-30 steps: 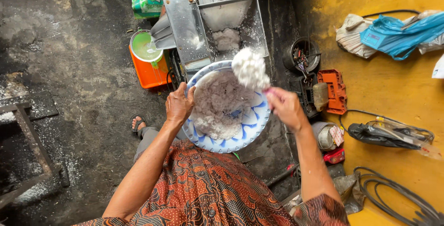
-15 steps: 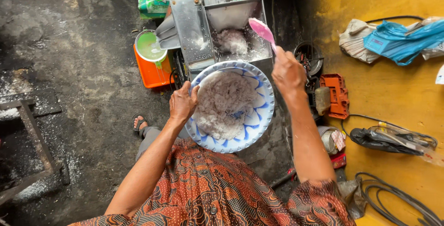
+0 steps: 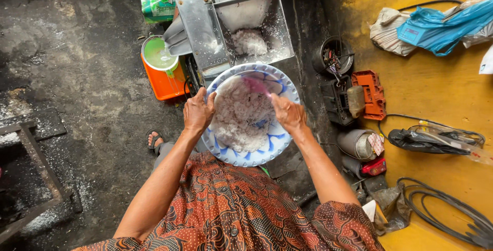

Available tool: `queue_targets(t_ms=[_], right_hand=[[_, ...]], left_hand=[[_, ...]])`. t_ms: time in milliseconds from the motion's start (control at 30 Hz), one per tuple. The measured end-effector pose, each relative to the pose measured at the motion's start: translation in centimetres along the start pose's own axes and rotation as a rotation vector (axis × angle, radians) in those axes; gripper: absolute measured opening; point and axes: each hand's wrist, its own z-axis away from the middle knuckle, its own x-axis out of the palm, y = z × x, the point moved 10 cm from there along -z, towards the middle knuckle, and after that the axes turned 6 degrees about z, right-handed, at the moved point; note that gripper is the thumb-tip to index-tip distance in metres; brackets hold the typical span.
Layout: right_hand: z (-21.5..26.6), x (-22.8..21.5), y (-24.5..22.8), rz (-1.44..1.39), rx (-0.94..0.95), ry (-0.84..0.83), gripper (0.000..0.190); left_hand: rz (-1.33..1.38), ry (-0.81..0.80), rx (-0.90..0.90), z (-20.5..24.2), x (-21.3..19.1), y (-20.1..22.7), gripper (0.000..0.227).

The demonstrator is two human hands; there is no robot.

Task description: The person scoops a white powdery substance from a bowl into a grinding machine using a pink plastic scoop. They repeatedly transfer the material and use the scoop to push it into the machine's hopper, then scrape the remaining powder from the bowl into the machine.

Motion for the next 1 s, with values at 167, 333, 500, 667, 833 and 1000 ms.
queue_targets(t_ms=[167, 333, 500, 667, 833, 1000], right_hand=[[4.8, -2.4, -2.4, 0.089, -0.432, -0.042, 0.029], [3.9, -5.0, 2.9, 0.236, -0.159, 0.065, 0.033], [6.7, 5.9, 6.2, -0.073, 0.144, -0.25, 0.049], [9.8, 11.9, -0.5, -0.325, 0.144, -0.333, 0.043], [8.0, 9.4, -5.6, -0.668, 0.093, -0.229, 0.035], [8.3, 3.5, -5.9, -0.854, -0.084, -0.167, 0.032]], left_hand=[[0.003, -0.006, 0.005, 0.0, 0.4, -0.2, 0.037], [0.001, 0.001, 0.019, -0.2, 0.3, -0.1, 0.036], [-0.017, 0.02, 0.014, -0.2, 0.4, -0.3, 0.036], [-0.004, 0.028, 0.017, -0.4, 0.9, 0.5, 0.036], [-0.045, 0.004, 0.018, -0.6, 1.0, 0.5, 0.036], [-0.016, 0.001, 0.001, -0.7, 0.8, 0.6, 0.034]])
